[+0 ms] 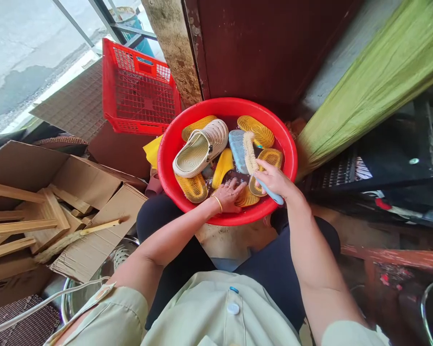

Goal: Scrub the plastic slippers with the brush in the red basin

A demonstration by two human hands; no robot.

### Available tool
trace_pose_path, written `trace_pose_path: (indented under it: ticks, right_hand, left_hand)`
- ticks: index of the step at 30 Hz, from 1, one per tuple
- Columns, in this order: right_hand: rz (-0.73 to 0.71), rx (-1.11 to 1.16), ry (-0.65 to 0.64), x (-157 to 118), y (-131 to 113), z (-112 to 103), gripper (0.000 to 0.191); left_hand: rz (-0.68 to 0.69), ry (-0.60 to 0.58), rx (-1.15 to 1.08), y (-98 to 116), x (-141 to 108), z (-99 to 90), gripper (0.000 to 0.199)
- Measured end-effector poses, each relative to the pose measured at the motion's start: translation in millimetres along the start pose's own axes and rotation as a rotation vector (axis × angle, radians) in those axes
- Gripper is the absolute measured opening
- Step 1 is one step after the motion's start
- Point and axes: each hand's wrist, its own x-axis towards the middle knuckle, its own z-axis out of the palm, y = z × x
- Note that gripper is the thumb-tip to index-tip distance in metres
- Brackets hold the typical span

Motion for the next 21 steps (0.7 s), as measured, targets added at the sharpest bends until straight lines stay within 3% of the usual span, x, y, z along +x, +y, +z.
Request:
trace_pose_path:
  ticks: [3, 9, 17, 21]
  right_hand:
    - [-0.018, -0.004, -0.022, 2, 1, 2, 0.068]
    - [0.020, -0.004, 0.003, 9, 12, 3, 0.069]
    - [-0.025, 0.048, -0.006, 19, 16, 2, 0.060]
    - [0.010, -0.058, 0.066, 25, 22, 5, 0.065]
  left_hand:
    - [-0.007, -0.031, -0.033, -4, -3, -15.2, 0.104]
    - [0.063, 0.026, -0.172, -22, -15, -55.8, 0.083]
    - [0.011, 0.029, -0.244, -47, -40, -92.2, 0.077]
    - [-0.027, 0.083, -0.463, -62, -54, -106.9, 0.073]
